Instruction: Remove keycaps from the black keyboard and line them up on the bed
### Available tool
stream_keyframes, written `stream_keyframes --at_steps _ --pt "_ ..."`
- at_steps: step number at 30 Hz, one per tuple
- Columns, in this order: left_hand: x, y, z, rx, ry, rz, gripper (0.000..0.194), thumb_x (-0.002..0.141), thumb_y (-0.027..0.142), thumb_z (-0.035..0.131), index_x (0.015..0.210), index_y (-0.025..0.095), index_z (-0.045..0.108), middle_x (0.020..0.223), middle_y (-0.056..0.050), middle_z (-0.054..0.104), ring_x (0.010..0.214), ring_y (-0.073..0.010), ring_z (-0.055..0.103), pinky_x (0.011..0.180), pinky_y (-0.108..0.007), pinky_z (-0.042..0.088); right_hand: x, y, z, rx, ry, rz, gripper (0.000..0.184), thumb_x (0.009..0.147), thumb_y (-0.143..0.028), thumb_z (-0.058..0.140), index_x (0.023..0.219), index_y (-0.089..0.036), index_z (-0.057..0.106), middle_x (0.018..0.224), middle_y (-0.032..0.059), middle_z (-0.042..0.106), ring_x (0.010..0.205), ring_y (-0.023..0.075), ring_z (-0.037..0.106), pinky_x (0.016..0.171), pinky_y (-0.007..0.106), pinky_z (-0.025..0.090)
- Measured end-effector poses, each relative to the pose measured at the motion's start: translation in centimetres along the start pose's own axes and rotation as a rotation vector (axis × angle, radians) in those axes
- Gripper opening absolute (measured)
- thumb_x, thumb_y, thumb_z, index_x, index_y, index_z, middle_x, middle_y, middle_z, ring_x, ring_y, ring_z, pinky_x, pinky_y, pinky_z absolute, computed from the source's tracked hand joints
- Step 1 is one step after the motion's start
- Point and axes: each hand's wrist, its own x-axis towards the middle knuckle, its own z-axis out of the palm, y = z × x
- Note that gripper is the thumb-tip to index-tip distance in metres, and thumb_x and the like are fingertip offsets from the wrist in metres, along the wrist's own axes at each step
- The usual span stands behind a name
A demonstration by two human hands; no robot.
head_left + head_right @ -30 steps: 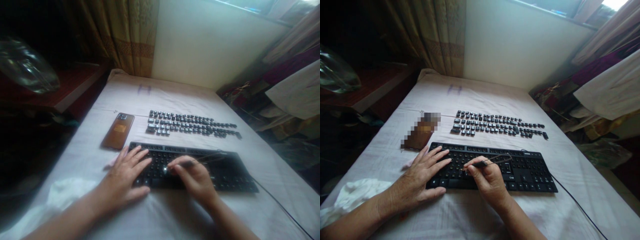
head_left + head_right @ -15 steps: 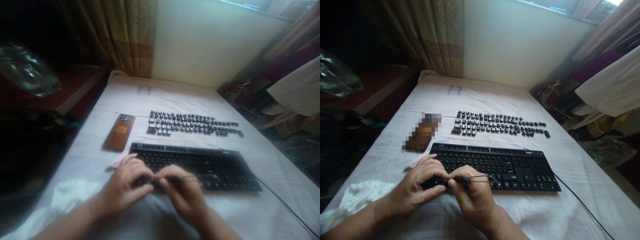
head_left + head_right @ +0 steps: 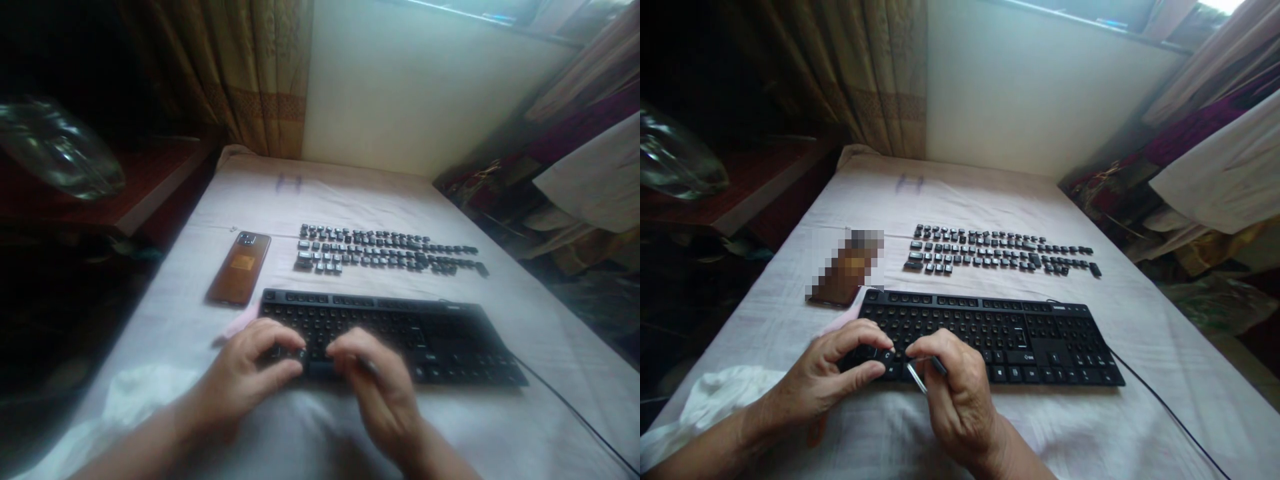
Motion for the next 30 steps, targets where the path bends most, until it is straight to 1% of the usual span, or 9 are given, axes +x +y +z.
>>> stream_keyframes --at_steps 2,6,10,15,18,22,25,26,30 --pt "0.0 0.1 0.0 -0.018 0.015 -0.038 0.010 0.085 0.027 0.070 0.095 0.024 0.071 0.089 0.000 0.073 0.083 -0.0173 0.067 0.079 -0.029 0.052 0.1 0.0 0.2 -0.057 -0.036 -0.006 0.020 0.085 -0.008 0.054 0.098 -0.020 0.064 0.071 -0.0001 0.062 0.059 0.0124 0.058 0.053 0.022 0.047" --pt "-0.1 0.2 0.1 -0.037 0.017 -0.063 0.009 0.085 0.028 0.069 0.093 0.023 0.071 0.088 -0.001 0.073 0.082 -0.0184 0.068 0.079 -0.031 0.054 0.2 0.5 0.9 -0.149 -0.072 -0.023 0.016 0.083 -0.018 0.070 0.098 -0.020 0.065 0.075 0.0026 0.067 0.063 0.0148 0.063 0.054 0.022 0.051" --pt "-0.2 0.0 0.1 -0.044 0.010 -0.063 0.008 0.084 0.026 0.071 0.092 0.024 0.070 0.087 0.000 0.072 0.081 -0.0177 0.068 0.077 -0.030 0.055 0.3 1.0 1.0 -0.161 -0.129 -0.038 0.011 0.086 -0.019 0.069 0.097 -0.019 0.067 0.080 0.0056 0.070 0.067 0.0159 0.068 0.058 0.023 0.054" --pt "-0.2 -0.2 0.3 -0.022 0.018 -0.034 0.010 0.084 0.032 0.073 0.090 0.025 0.070 0.084 0.000 0.072 0.077 -0.0172 0.069 0.071 -0.026 0.057 0.3 0.9 1.1 -0.196 -0.171 -0.063 0.015 0.081 -0.013 0.066 0.095 -0.016 0.069 0.078 0.0072 0.072 0.065 0.0168 0.068 0.056 0.023 0.054" --pt "-0.4 -0.6 0.4 0.019 0.055 0.016 0.017 0.084 0.034 0.072 0.100 0.028 0.068 0.091 0.001 0.074 0.083 -0.0184 0.071 0.074 -0.027 0.058 1.2 1.3 0.2 -0.208 -0.191 -0.035 0.015 0.079 -0.013 0.065 0.092 -0.016 0.070 0.078 0.0070 0.072 0.064 0.0172 0.069 0.056 0.024 0.054" --pt "-0.6 -1.4 0.1 0.169 0.141 0.094 0.031 0.086 0.035 0.070 0.116 0.033 0.062 0.108 0.000 0.073 0.100 -0.0216 0.070 0.088 -0.032 0.057 4.2 3.8 -3.0 -0.278 -0.112 0.065 0.012 0.081 -0.017 0.066 0.091 -0.019 0.071 0.081 0.0051 0.074 0.073 0.0177 0.070 0.067 0.027 0.056" --pt "-0.6 -2.0 -0.1 0.270 0.161 0.169 0.034 0.088 0.030 0.068 0.121 0.033 0.059 0.113 -0.001 0.072 0.106 -0.0218 0.069 0.093 -0.034 0.057 6.7 6.9 -5.5 -0.456 -0.077 0.237 0.015 0.080 -0.020 0.066 0.093 -0.019 0.074 0.083 0.0050 0.074 0.070 0.0176 0.068 0.066 0.029 0.055" --pt "-0.5 -2.1 -0.2 0.289 0.161 0.195 0.035 0.088 0.029 0.067 0.122 0.033 0.058 0.113 -0.002 0.073 0.105 -0.0218 0.069 0.093 -0.034 0.057 7.3 8.0 -6.0 -0.519 -0.102 0.318 0.015 0.080 -0.021 0.067 0.093 -0.019 0.075 0.082 0.0042 0.074 0.067 0.0168 0.067 0.065 0.028 0.054" --pt "-0.2 -2.6 -0.2 0.332 0.166 0.236 0.035 0.088 0.026 0.065 0.122 0.033 0.058 0.111 -0.002 0.073 0.104 -0.0223 0.070 0.091 -0.035 0.059 8.5 10.8 -6.4 -0.581 -0.154 0.378 0.016 0.077 -0.017 0.069 0.090 -0.020 0.077 0.082 0.0042 0.076 0.067 0.0172 0.069 0.065 0.028 0.054"
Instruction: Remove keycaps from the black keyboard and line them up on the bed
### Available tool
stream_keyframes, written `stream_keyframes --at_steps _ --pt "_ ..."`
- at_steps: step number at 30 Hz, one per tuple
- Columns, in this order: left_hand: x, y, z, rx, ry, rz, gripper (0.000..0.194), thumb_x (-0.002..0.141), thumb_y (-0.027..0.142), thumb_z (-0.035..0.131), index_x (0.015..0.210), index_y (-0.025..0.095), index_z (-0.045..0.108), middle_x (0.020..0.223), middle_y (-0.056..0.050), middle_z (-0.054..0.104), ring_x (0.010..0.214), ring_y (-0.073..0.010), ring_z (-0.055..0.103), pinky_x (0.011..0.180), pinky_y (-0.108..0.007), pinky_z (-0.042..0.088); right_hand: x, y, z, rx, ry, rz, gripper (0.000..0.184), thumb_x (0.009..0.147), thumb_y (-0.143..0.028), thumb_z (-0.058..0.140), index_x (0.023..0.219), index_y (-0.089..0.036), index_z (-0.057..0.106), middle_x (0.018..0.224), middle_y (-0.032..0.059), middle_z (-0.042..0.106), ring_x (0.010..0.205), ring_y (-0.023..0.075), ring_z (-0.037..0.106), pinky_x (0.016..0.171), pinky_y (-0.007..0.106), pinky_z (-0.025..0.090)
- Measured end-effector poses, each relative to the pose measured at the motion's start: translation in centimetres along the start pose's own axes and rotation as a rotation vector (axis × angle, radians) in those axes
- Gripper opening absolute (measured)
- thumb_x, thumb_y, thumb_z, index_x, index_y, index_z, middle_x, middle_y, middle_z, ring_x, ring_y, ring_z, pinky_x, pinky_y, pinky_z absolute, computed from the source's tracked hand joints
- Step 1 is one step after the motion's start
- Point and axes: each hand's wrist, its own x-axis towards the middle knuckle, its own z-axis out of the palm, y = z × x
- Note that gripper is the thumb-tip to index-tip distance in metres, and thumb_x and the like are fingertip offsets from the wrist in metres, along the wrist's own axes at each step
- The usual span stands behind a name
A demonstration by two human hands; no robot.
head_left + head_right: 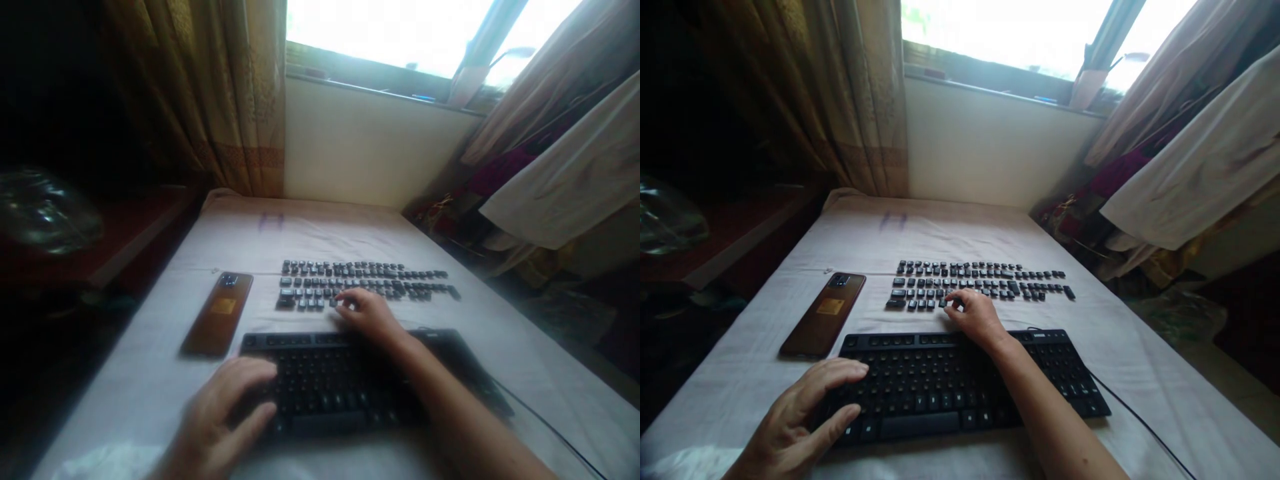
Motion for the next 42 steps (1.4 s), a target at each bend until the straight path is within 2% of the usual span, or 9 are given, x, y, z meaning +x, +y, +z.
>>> stream_keyframes --at_steps 6,13,25,30,33,37,40,42 --pt "-0.1 -0.3 0.1 0.040 0.020 0.015 0.035 0.087 0.026 0.067 0.121 0.032 0.060 0.111 -0.002 0.075 0.104 -0.0229 0.071 0.093 -0.035 0.059 0.6 0.6 1.3 -0.082 -0.053 0.012 0.020 0.078 -0.019 0.069 0.097 -0.022 0.077 0.091 0.0049 0.078 0.082 0.0212 0.072 0.077 0.031 0.054" --pt "-0.1 -0.2 0.0 0.054 0.010 0.009 0.034 0.086 0.027 0.067 0.120 0.032 0.061 0.111 -0.002 0.074 0.104 -0.0223 0.071 0.093 -0.034 0.059 0.8 0.7 1.6 -0.136 -0.087 0.010 0.024 0.080 -0.016 0.066 0.100 -0.023 0.077 0.098 0.0049 0.078 0.091 0.0225 0.072 0.084 0.030 0.053" --pt "0.3 0.0 0.1 0.052 0.050 0.011 0.030 0.087 0.025 0.065 0.116 0.030 0.064 0.109 -0.002 0.075 0.101 -0.0225 0.072 0.090 -0.036 0.059 0.6 0.6 1.3 -0.088 -0.073 0.026 0.025 0.078 -0.017 0.068 0.100 -0.024 0.077 0.097 0.0051 0.078 0.090 0.0230 0.072 0.084 0.032 0.053" --pt "0.8 0.5 0.1 0.062 0.057 0.024 0.026 0.088 0.022 0.064 0.114 0.029 0.064 0.106 -0.002 0.075 0.100 -0.0215 0.071 0.091 -0.038 0.058 0.3 0.3 0.6 0.038 -0.030 0.047 0.018 0.076 -0.018 0.070 0.092 -0.020 0.078 0.093 0.0079 0.078 0.087 0.0251 0.072 0.083 0.035 0.053" --pt "0.8 0.3 0.1 0.097 0.033 0.032 0.026 0.090 0.022 0.062 0.115 0.027 0.063 0.109 -0.004 0.074 0.104 -0.0230 0.069 0.092 -0.042 0.057 -0.3 -0.2 -0.2 0.152 0.029 0.054 0.016 0.083 -0.027 0.064 0.088 -0.018 0.076 0.088 0.0081 0.077 0.081 0.0227 0.071 0.078 0.033 0.053" --pt "0.2 -0.3 0.5 0.168 -0.055 0.052 0.038 0.090 0.030 0.063 0.127 0.027 0.057 0.130 -0.008 0.066 0.124 -0.0283 0.058 0.105 -0.052 0.047 -2.5 -1.4 -1.2 0.390 0.109 0.076 0.049 0.097 -0.053 0.039 0.084 -0.017 0.069 0.070 0.0048 0.070 0.059 0.0158 0.063 0.056 0.027 0.050" --pt "-0.2 -0.6 0.8 0.218 -0.105 0.051 0.049 0.090 0.036 0.063 0.136 0.029 0.050 0.142 -0.008 0.057 0.135 -0.0311 0.048 0.113 -0.059 0.035 -4.9 -2.5 -1.4 0.695 0.173 0.088 0.057 0.092 -0.067 0.042 0.073 -0.019 0.066 0.065 0.0031 0.065 0.060 0.0153 0.061 0.057 0.027 0.051" --pt "-0.3 -0.6 0.9 0.242 -0.141 0.049 0.053 0.090 0.038 0.063 0.140 0.030 0.046 0.146 -0.008 0.054 0.137 -0.0315 0.045 0.114 -0.061 0.031 -6.4 -3.1 -1.2 0.723 0.172 0.089 0.060 0.089 -0.070 0.044 0.068 -0.019 0.065 0.064 0.0025 0.063 0.060 0.0150 0.058 0.057 0.026 0.049"
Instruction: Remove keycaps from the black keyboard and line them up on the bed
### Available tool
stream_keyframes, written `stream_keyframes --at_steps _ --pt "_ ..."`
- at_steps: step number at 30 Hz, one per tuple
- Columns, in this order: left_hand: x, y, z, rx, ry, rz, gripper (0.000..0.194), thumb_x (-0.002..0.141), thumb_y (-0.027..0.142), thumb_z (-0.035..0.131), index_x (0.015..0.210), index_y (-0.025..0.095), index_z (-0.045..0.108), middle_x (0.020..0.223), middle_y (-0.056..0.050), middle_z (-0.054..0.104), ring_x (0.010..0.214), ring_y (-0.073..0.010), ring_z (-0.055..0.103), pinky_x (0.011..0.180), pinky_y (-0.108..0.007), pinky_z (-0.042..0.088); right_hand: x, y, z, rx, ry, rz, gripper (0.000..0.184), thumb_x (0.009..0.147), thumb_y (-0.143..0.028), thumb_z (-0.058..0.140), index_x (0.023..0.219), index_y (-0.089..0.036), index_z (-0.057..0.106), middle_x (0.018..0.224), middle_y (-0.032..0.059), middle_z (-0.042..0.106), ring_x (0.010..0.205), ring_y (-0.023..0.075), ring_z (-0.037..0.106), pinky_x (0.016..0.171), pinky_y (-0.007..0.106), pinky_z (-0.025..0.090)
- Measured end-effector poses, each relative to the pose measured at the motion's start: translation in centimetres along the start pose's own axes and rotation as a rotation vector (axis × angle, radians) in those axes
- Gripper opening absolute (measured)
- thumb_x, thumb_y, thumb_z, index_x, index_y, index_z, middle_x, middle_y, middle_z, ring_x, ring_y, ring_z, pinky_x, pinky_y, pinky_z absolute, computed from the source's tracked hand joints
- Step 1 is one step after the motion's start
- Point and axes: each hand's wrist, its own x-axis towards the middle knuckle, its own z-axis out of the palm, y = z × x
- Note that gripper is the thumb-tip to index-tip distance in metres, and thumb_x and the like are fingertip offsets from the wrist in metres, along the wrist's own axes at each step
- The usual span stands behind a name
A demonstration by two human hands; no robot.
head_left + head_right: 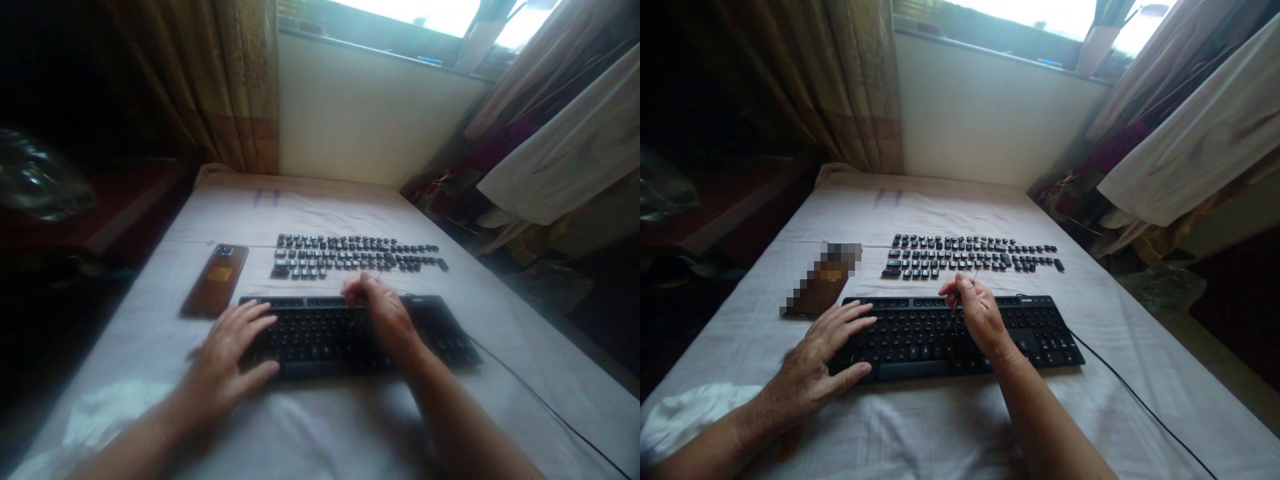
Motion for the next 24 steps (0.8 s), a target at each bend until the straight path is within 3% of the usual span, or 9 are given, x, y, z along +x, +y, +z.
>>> stream_keyframes --at_steps 4,7,13,18,24 --pt "0.0 0.1 0.1 0.027 -0.039 -0.005 0.057 0.090 0.044 0.062 0.142 0.030 0.043 0.150 -0.009 0.048 0.140 -0.0327 0.041 0.115 -0.062 0.029 -1.8 0.0 0.6 -0.148 -0.058 -0.014 0.063 0.093 -0.068 0.037 0.065 -0.019 0.065 0.056 -0.0002 0.053 0.052 0.0131 0.049 0.052 0.026 0.041" --pt "0.0 0.1 0.2 0.043 -0.055 0.005 0.063 0.089 0.051 0.063 0.144 0.029 0.041 0.154 -0.011 0.043 0.142 -0.0346 0.037 0.114 -0.062 0.030 -2.2 0.2 1.1 -0.157 -0.171 0.020 0.055 0.092 -0.065 0.042 0.070 -0.019 0.062 0.051 -0.0035 0.047 0.047 0.0118 0.047 0.049 0.025 0.040" --pt "-0.1 0.1 0.3 0.099 -0.118 0.020 0.080 0.082 0.054 0.069 0.150 0.029 0.034 0.159 -0.013 0.033 0.145 -0.0391 0.030 0.114 -0.066 0.026 -2.4 0.0 1.1 0.060 -0.414 0.191 0.035 0.086 -0.054 0.060 0.094 -0.019 0.056 0.065 -0.0026 0.060 0.059 0.0144 0.064 0.058 0.025 0.052" --pt "-0.1 0.2 0.3 0.124 -0.133 0.023 0.083 0.080 0.050 0.072 0.150 0.028 0.034 0.160 -0.014 0.031 0.145 -0.0404 0.029 0.113 -0.068 0.026 -2.4 -0.7 0.4 -0.187 -0.527 0.009 0.014 0.092 -0.032 0.055 0.090 -0.019 0.060 0.073 0.0005 0.065 0.067 0.0146 0.062 0.064 0.025 0.050" --pt "-0.1 0.3 0.3 0.101 -0.122 0.022 0.082 0.079 0.045 0.074 0.149 0.026 0.036 0.159 -0.014 0.033 0.145 -0.0407 0.029 0.113 -0.068 0.027 -2.4 -0.4 0.5 -0.328 -0.562 -0.252 0.009 0.092 -0.022 0.056 0.089 -0.019 0.063 0.083 0.0033 0.068 0.074 0.0153 0.063 0.069 0.025 0.050"
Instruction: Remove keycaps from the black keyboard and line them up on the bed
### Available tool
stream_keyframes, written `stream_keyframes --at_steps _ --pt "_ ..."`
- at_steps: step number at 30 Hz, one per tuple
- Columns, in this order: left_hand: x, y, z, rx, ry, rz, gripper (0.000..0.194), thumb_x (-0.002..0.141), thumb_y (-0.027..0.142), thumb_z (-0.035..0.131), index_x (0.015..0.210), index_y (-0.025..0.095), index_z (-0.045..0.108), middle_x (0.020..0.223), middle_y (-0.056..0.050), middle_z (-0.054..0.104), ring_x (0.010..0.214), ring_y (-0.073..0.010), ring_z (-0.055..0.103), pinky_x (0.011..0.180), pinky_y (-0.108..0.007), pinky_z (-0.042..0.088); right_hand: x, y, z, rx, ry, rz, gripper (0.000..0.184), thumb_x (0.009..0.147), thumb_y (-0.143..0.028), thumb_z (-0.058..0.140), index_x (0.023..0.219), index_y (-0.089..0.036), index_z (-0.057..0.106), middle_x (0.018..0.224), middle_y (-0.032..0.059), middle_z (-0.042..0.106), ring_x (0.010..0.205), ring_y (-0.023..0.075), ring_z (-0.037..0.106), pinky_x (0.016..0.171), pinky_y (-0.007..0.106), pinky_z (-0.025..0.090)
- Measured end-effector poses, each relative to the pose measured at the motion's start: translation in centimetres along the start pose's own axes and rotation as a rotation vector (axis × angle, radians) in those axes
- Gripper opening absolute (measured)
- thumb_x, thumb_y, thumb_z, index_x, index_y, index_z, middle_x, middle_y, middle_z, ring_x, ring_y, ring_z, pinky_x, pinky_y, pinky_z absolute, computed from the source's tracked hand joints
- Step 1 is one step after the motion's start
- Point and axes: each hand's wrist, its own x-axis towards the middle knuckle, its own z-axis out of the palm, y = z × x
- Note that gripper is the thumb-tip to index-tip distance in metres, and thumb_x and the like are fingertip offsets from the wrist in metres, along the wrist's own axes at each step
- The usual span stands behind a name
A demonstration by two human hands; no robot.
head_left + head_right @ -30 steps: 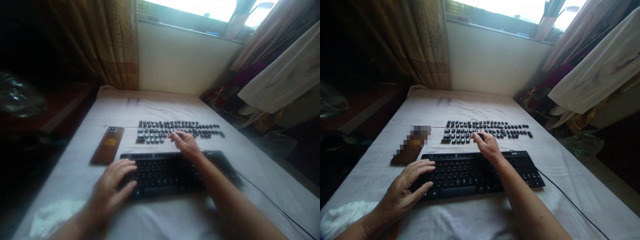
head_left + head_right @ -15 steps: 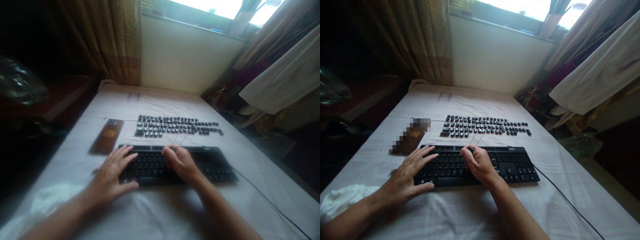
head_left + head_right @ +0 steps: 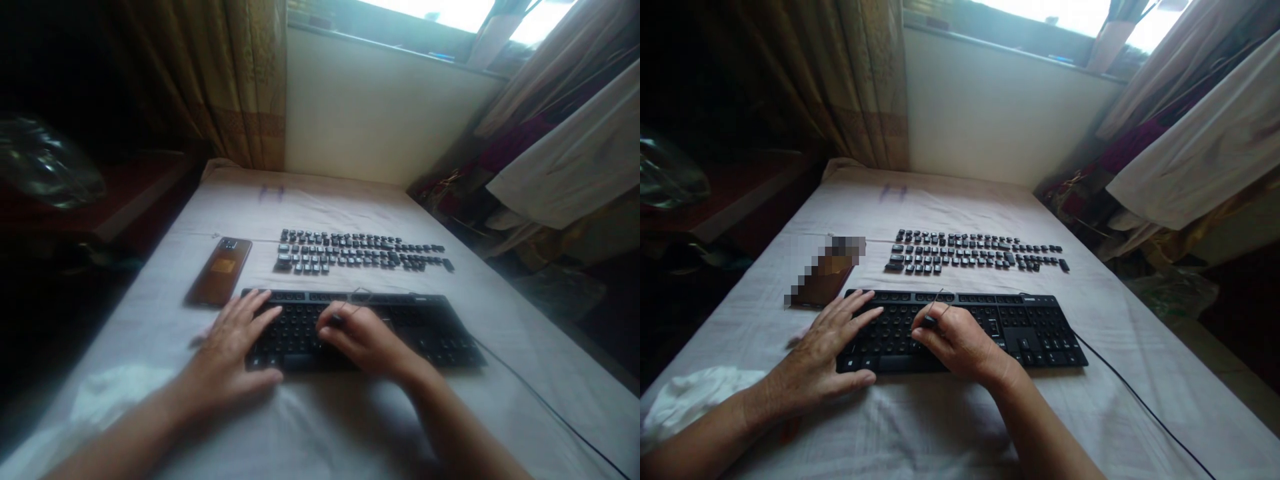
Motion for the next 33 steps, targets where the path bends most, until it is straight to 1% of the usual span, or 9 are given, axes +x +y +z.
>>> stream_keyframes --at_steps 5,7,10,18,21,24,26,30,33 --pt "0.1 0.1 0.0 0.001 0.000 0.003 0.082 0.078 0.046 0.074 0.148 0.025 0.038 0.159 -0.015 0.034 0.144 -0.0413 0.031 0.112 -0.068 0.028 -0.1 0.1 0.4 -0.073 -0.037 -0.113 0.008 0.092 -0.020 0.058 0.090 -0.018 0.066 0.085 0.0052 0.070 0.078 0.0160 0.066 0.074 0.026 0.052" --pt "0.1 0.1 0.0 0.007 -0.004 -0.001 0.082 0.078 0.046 0.074 0.148 0.025 0.037 0.159 -0.015 0.034 0.145 -0.0410 0.031 0.112 -0.068 0.028 -0.1 0.1 0.6 -0.095 -0.037 -0.111 0.008 0.093 -0.020 0.058 0.092 -0.018 0.066 0.086 0.0056 0.072 0.079 0.0167 0.068 0.074 0.026 0.053" --pt "0.1 0.1 0.1 0.010 -0.003 -0.010 0.083 0.078 0.047 0.075 0.149 0.026 0.037 0.159 -0.014 0.034 0.145 -0.0403 0.030 0.113 -0.067 0.027 -0.3 0.1 0.9 -0.146 -0.024 -0.089 0.008 0.093 -0.020 0.057 0.093 -0.019 0.065 0.082 0.0047 0.073 0.074 0.0171 0.070 0.070 0.025 0.053" --pt "0.0 0.2 0.3 0.012 -0.005 -0.032 0.085 0.078 0.047 0.074 0.150 0.027 0.034 0.160 -0.013 0.032 0.146 -0.0387 0.028 0.115 -0.066 0.025 -0.8 0.1 2.0 -0.122 0.160 -0.129 0.014 0.095 -0.021 0.051 0.088 -0.019 0.063 0.078 0.0057 0.074 0.070 0.0170 0.071 0.066 0.025 0.054" --pt "-0.1 0.3 0.3 0.005 0.000 -0.042 0.085 0.077 0.046 0.075 0.150 0.027 0.035 0.161 -0.012 0.032 0.146 -0.0382 0.028 0.116 -0.065 0.024 -0.9 0.2 2.1 0.003 0.220 -0.084 0.014 0.096 -0.025 0.053 0.087 -0.019 0.062 0.075 0.0049 0.074 0.065 0.0165 0.070 0.062 0.025 0.055" --pt "-0.1 0.3 0.4 -0.008 0.006 -0.054 0.084 0.076 0.045 0.075 0.149 0.028 0.036 0.161 -0.010 0.032 0.146 -0.0374 0.028 0.118 -0.062 0.022 -0.8 0.3 2.0 0.291 0.381 0.051 0.018 0.098 -0.032 0.052 0.088 -0.020 0.061 0.076 0.0042 0.075 0.062 0.0146 0.071 0.059 0.024 0.058" --pt "-0.1 0.2 0.4 -0.012 0.006 -0.058 0.083 0.076 0.045 0.074 0.149 0.029 0.037 0.161 -0.009 0.032 0.147 -0.0368 0.028 0.119 -0.062 0.019 -0.8 0.2 1.9 0.407 0.467 0.106 0.020 0.098 -0.035 0.054 0.088 -0.020 0.061 0.077 0.0041 0.076 0.061 0.0141 0.071 0.058 0.024 0.059" --pt "0.0 0.4 0.0 -0.010 0.010 -0.033 0.081 0.078 0.046 0.073 0.149 0.027 0.037 0.159 -0.012 0.035 0.146 -0.0371 0.030 0.118 -0.064 0.016 -0.6 -0.4 2.3 0.399 0.463 0.053 0.016 0.096 -0.032 0.057 0.088 -0.019 0.062 0.075 0.0035 0.076 0.061 0.0139 0.071 0.058 0.023 0.060" --pt "0.2 1.0 -0.7 -0.044 0.054 0.017 0.072 0.082 0.046 0.071 0.145 0.027 0.042 0.151 -0.012 0.048 0.141 -0.0362 0.038 0.117 -0.064 0.015 -0.6 -1.3 3.0 0.328 0.451 -0.050 0.013 0.097 -0.026 0.054 0.090 -0.020 0.064 0.077 0.0034 0.075 0.064 0.0135 0.071 0.060 0.023 0.058"
